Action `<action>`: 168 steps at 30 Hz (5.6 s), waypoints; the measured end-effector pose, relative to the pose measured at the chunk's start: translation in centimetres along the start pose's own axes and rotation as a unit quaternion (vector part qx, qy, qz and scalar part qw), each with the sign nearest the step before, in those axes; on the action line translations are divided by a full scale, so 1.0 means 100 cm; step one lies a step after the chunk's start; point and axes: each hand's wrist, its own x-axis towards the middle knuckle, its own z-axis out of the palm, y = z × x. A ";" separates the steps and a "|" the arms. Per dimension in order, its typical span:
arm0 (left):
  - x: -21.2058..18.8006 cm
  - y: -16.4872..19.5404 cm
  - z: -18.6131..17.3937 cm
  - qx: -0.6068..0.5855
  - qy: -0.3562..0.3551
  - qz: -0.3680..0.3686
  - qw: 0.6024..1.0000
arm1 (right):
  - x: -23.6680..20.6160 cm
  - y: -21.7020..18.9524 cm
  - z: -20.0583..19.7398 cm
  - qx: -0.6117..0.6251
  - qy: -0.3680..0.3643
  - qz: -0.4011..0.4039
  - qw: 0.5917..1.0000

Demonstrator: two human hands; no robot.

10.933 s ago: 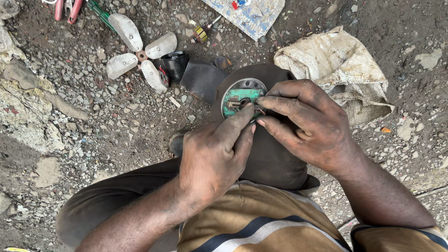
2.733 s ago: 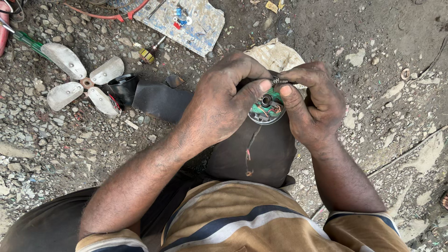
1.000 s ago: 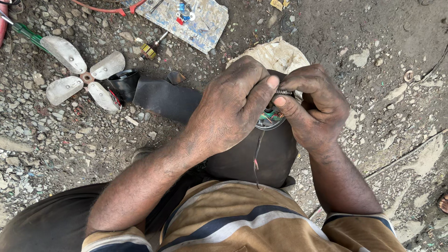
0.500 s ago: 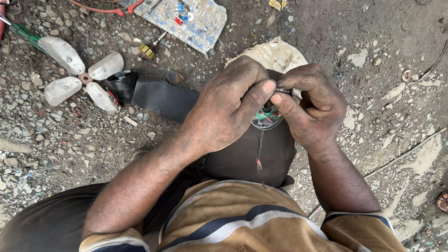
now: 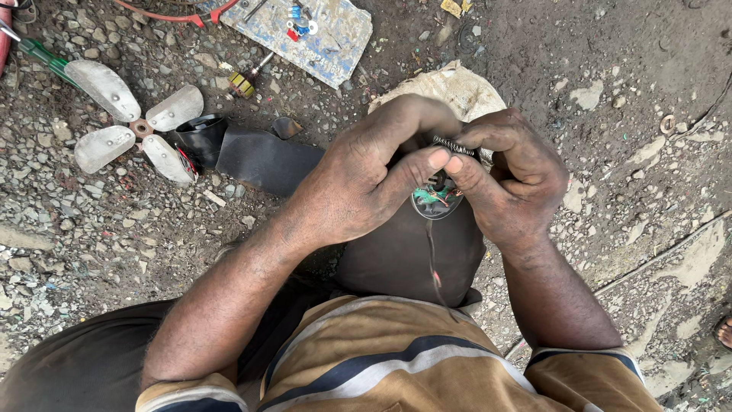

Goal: The person sits on the ground and repairs a small circular electronic component, likely a fan capacitor. They manipulate wires and small parts with their hands, occasionally picking up tools from the ground.

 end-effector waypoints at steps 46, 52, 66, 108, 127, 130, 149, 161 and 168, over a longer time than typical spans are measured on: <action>0.001 -0.010 0.019 0.068 0.063 -0.055 0.994 | -0.002 0.011 -0.002 0.062 0.008 0.037 0.997; 0.008 -0.006 0.020 0.087 0.058 -0.196 0.975 | 0.004 0.013 -0.001 -0.027 -0.008 -0.025 0.999; 0.002 -0.011 0.007 0.037 0.016 -0.064 0.997 | 0.001 0.010 -0.002 -0.001 0.003 0.012 1.000; -0.018 0.012 0.014 0.072 0.178 -0.072 0.979 | 0.121 0.167 0.031 0.010 -0.103 0.260 0.960; -0.067 0.004 -0.007 0.057 0.318 -0.118 0.939 | 0.143 0.255 0.174 -0.075 -0.179 0.178 0.965; -0.065 0.001 -0.012 0.069 0.324 -0.146 0.932 | 0.143 0.240 0.143 0.016 -0.111 0.021 0.994; -0.054 0.001 -0.015 0.038 0.252 -0.024 0.967 | 0.026 -0.039 0.036 -0.017 -0.129 -0.035 0.991; -0.052 0.001 -0.010 0.014 0.207 -0.008 0.978 | 0.030 -0.019 0.042 0.071 -0.071 -0.023 0.995; -0.051 0.004 -0.023 0.059 0.152 -0.026 0.986 | 0.040 -0.029 0.039 0.064 -0.029 -0.073 0.995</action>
